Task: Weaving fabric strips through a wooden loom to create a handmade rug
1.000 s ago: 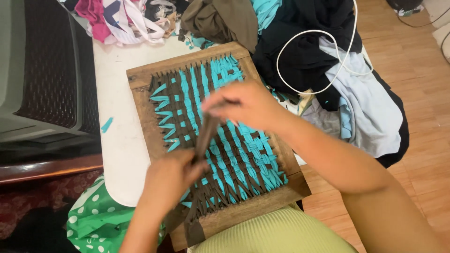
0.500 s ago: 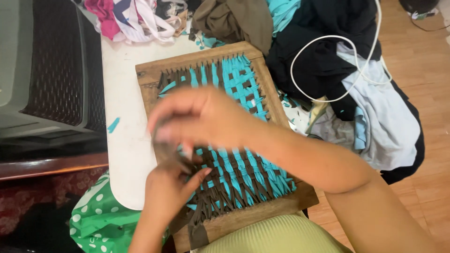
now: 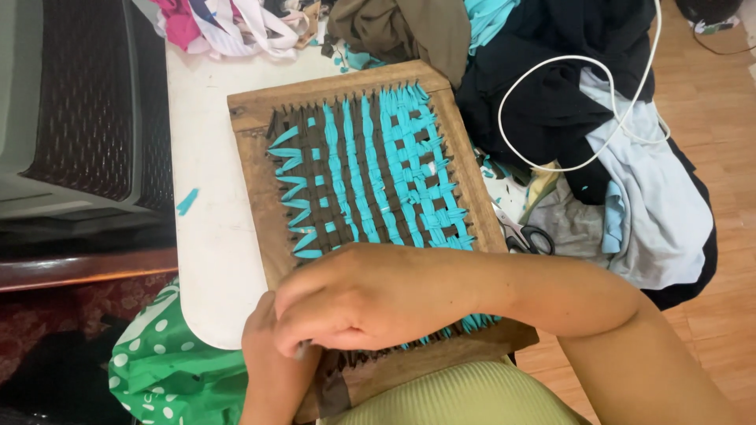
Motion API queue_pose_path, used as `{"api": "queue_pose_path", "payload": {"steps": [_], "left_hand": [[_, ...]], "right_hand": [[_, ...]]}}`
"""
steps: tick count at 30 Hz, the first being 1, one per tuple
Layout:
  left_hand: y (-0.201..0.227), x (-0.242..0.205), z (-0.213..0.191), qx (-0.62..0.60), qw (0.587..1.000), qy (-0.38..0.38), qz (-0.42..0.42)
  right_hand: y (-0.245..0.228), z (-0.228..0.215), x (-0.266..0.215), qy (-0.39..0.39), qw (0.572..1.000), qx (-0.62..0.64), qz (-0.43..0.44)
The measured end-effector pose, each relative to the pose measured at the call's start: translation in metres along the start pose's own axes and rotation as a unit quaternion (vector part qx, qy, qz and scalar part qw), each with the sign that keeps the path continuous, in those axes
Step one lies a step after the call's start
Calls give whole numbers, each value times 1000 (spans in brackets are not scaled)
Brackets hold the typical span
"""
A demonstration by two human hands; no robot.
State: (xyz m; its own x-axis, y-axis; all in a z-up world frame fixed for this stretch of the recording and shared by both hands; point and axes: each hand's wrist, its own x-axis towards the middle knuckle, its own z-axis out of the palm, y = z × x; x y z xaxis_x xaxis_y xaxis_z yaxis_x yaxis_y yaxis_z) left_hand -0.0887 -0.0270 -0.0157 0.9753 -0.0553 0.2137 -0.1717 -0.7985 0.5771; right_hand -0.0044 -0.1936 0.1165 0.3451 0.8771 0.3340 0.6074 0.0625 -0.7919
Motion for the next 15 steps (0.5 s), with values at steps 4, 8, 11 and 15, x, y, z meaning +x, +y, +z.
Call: {"api": "queue_pose_path", "payload": {"steps": [4,8,11,15], "left_hand": [[4,0,-8,-103,992,-6,-69],[-9,-3,5,-40,999,-12,-31],[-9,-2,6,33,995,42,89],[0,1,-1,65,993,10,95]], "right_hand": [[2,4,0,-21,1000,9,-5],[11,7,0,9,1000,-17,7],[30,12,-1,28,1000,-11,4],[71,31,-10,-3,992,-27,124]]}}
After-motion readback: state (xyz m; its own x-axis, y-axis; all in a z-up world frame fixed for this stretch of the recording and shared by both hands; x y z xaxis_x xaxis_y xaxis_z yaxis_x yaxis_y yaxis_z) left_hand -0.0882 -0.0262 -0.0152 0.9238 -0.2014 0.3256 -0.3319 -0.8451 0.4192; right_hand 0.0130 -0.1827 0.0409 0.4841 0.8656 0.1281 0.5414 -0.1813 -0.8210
